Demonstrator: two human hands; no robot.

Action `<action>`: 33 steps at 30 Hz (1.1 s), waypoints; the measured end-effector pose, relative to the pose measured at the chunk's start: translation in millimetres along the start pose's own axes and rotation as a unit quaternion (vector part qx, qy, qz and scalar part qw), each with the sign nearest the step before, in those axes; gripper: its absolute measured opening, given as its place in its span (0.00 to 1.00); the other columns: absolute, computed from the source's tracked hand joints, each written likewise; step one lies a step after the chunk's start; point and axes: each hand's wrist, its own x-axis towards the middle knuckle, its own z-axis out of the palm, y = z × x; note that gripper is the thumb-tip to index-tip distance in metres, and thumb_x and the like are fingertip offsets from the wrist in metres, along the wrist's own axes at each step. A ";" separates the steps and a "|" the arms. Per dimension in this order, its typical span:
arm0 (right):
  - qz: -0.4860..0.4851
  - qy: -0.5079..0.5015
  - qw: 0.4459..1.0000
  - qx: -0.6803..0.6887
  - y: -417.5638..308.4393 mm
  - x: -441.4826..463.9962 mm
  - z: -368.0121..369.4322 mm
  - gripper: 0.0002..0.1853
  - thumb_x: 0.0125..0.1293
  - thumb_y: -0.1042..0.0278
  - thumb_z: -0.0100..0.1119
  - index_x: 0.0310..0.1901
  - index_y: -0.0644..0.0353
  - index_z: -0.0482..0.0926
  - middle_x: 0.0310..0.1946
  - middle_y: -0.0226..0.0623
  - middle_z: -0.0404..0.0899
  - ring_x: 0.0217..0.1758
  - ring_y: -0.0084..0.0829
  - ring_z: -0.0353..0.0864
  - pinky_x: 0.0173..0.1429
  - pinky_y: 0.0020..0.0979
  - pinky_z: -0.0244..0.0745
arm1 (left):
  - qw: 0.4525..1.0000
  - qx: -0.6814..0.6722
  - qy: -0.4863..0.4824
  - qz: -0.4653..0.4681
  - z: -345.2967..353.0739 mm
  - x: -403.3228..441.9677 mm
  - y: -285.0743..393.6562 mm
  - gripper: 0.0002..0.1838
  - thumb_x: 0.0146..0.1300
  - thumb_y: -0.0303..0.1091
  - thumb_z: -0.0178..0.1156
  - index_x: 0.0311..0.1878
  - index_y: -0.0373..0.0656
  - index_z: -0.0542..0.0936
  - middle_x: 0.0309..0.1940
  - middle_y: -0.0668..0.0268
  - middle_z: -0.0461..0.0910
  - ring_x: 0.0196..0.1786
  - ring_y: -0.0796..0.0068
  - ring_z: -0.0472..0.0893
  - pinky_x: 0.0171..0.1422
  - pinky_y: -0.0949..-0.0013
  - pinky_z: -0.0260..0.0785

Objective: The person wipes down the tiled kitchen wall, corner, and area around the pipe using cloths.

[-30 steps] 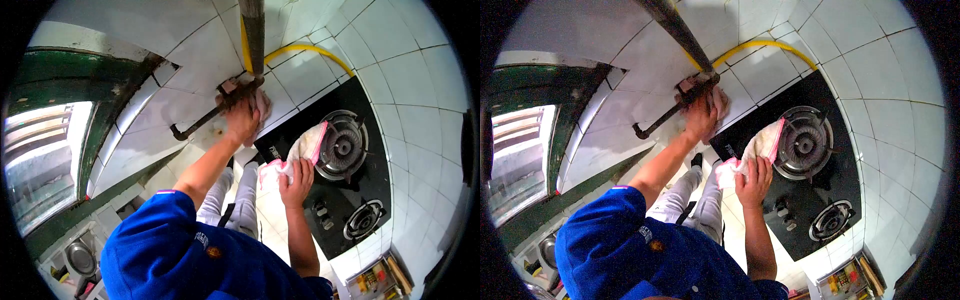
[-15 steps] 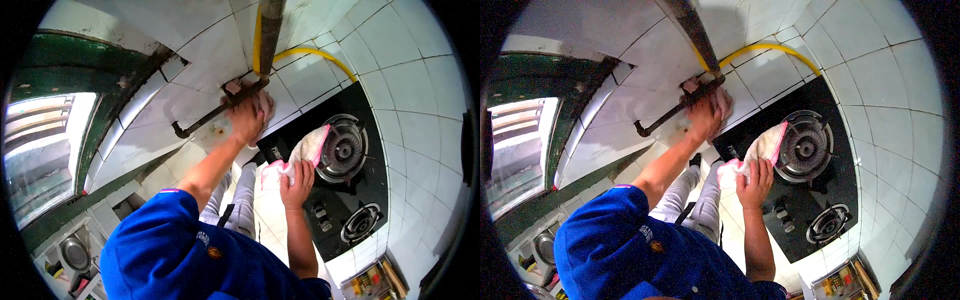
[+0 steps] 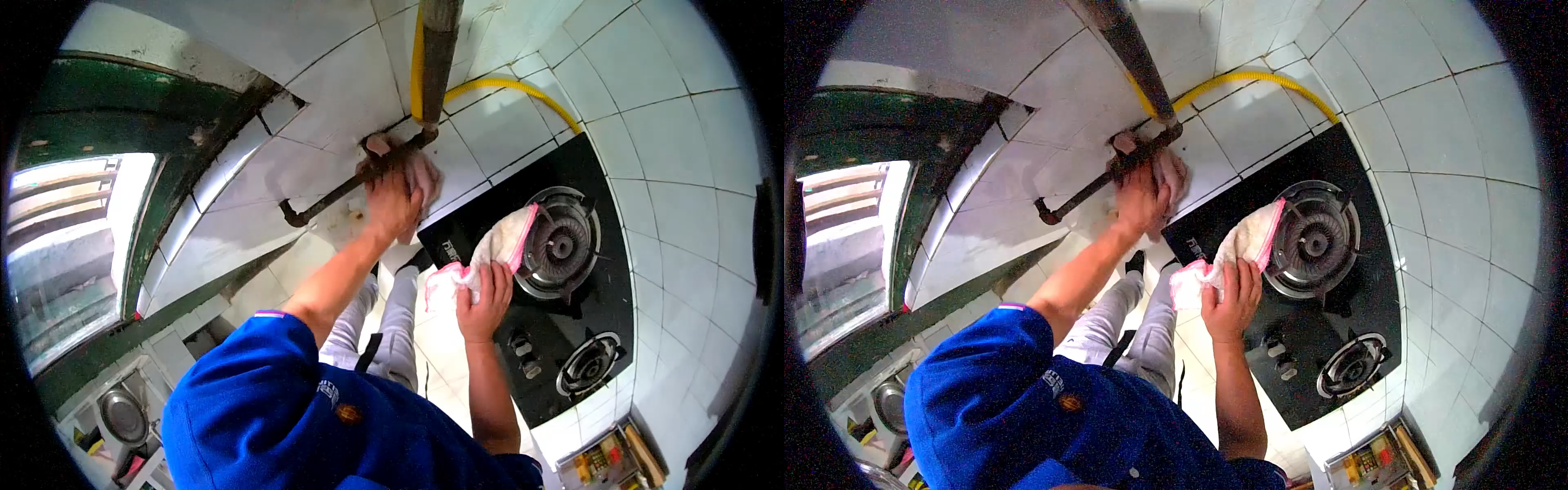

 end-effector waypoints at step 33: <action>0.010 -0.001 1.000 -0.009 -3.9 -0.1 0.8 0.29 0.63 0.58 0.62 0.64 0.60 0.73 0.67 0.50 0.70 0.73 0.57 0.65 0.75 0.56 0.59 | 0.999 0.035 0.011 -0.007 11.5 -18.8 4.0 0.45 0.56 0.49 0.61 0.73 0.30 0.63 0.70 0.44 0.66 0.73 0.40 0.62 0.75 0.37 0.52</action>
